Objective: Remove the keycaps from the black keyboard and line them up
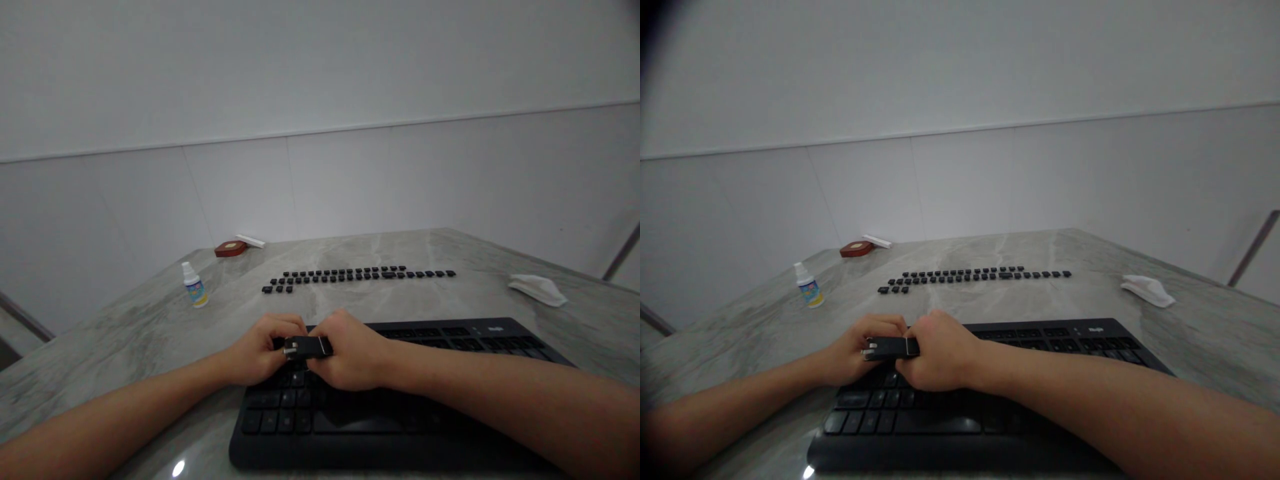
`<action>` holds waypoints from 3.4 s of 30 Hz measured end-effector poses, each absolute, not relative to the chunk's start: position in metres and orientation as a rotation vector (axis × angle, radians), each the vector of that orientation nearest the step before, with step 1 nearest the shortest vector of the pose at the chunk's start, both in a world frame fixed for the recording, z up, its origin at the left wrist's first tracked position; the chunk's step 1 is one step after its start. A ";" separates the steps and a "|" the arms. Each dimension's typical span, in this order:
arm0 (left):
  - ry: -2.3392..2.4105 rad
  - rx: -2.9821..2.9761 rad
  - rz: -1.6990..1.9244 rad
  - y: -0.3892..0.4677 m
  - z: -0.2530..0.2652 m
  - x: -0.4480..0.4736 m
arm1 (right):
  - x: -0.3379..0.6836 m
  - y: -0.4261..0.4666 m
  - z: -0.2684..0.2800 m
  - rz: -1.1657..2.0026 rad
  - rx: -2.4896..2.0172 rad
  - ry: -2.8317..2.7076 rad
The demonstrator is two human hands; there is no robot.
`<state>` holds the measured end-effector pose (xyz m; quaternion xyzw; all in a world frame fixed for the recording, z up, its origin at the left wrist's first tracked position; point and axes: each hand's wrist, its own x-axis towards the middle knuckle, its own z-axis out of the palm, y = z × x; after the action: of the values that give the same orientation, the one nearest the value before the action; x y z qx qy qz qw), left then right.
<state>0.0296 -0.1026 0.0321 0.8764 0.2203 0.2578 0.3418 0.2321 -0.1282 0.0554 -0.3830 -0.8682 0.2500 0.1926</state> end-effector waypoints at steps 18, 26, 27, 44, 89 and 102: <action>0.630 2.312 0.679 -0.104 0.034 0.030 | 0.235 -0.115 0.057 0.864 -0.979 -2.501; 0.624 2.303 0.676 -0.106 0.037 0.031 | 0.230 -0.130 0.057 0.812 -1.242 -2.364; 0.634 2.300 0.679 -0.106 0.037 0.031 | 0.230 -0.132 0.057 0.804 -1.286 -2.343; 0.592 2.231 0.709 -0.105 0.037 0.031 | 0.229 -0.134 0.053 0.797 -1.234 -2.298; 0.389 2.393 0.873 -0.100 0.025 0.027 | 0.221 -0.135 0.042 1.056 -1.164 -1.921; 0.410 2.462 0.868 -0.104 0.029 0.027 | 0.229 -0.128 0.052 0.820 -1.098 -2.356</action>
<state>0.0268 -0.1041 0.0291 0.9029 0.1503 0.3184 0.2467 0.2286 -0.1277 0.0518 -0.3941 -0.8458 0.2943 0.2068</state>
